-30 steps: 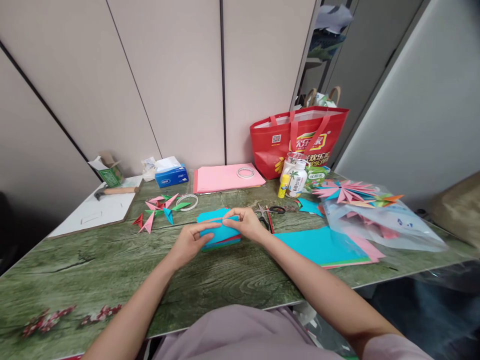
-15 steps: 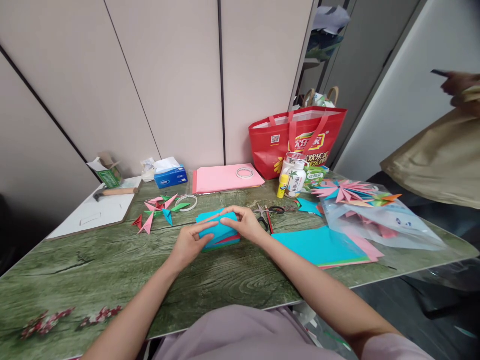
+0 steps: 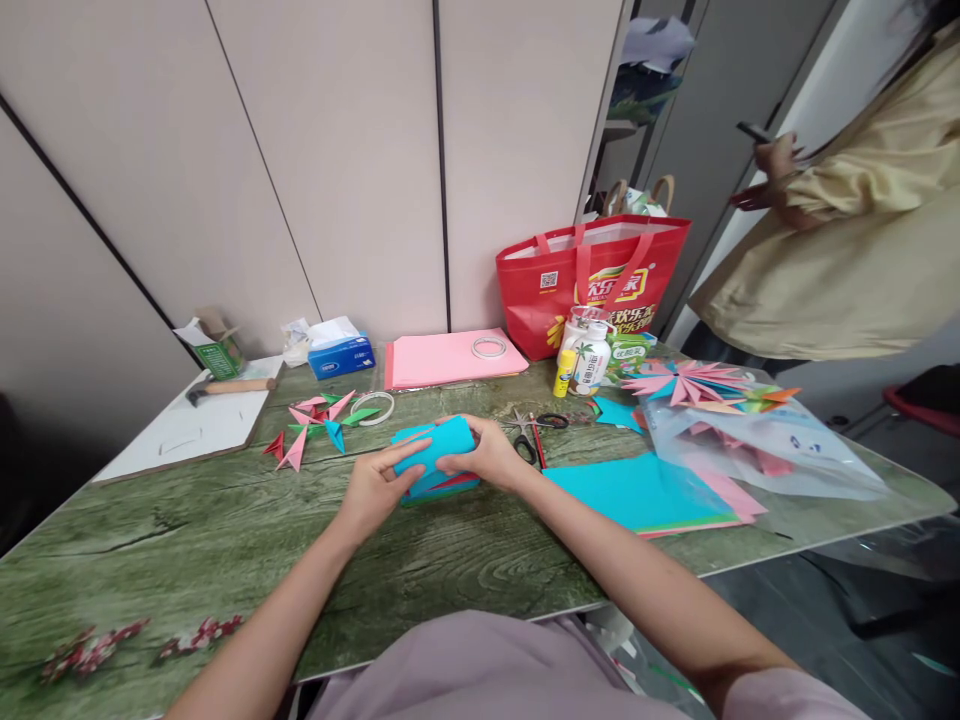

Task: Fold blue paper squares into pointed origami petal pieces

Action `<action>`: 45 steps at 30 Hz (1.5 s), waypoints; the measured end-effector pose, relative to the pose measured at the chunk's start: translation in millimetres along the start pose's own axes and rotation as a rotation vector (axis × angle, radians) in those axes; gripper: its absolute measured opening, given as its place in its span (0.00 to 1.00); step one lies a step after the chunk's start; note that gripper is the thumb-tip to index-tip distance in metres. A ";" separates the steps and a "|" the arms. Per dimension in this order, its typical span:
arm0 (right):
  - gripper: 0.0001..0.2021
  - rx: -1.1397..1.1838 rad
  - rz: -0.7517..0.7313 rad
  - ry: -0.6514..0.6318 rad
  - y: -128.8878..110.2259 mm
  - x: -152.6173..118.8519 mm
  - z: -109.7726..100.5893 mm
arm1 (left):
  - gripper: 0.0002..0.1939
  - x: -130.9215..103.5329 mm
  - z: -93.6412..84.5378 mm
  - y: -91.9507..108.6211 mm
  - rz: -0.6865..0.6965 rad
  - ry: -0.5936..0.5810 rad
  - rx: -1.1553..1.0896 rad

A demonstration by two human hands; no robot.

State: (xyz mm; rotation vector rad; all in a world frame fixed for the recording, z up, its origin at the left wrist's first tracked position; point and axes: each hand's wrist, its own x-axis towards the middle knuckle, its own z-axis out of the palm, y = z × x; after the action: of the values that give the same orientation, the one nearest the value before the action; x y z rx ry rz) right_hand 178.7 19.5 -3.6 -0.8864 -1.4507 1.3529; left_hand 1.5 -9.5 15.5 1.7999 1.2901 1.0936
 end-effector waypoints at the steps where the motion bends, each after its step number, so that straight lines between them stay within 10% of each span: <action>1: 0.25 0.062 0.030 -0.001 -0.6 -0.5 1.1 | 0.18 0.2 -0.3 0.7 0.011 0.004 -0.008; 23: 0.20 0.208 0.165 -0.066 4.3 7.2 -10.0 | 0.18 2.0 -5.9 0.6 -0.059 0.043 -0.019; 36: 0.23 -0.236 -0.076 0.092 9.8 0.9 -0.5 | 0.19 0.9 -1.3 -3.1 -0.031 -0.011 0.030; 45: 0.19 -0.059 -0.020 -0.014 9.7 9.1 -10.7 | 0.21 2.9 -4.7 0.4 -0.053 0.030 0.023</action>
State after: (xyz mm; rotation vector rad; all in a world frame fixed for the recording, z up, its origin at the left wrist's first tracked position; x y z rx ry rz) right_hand 185.3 32.7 -12.3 -0.8999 -1.5134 1.3093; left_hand -2.1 -6.7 18.6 1.7620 1.3660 1.0840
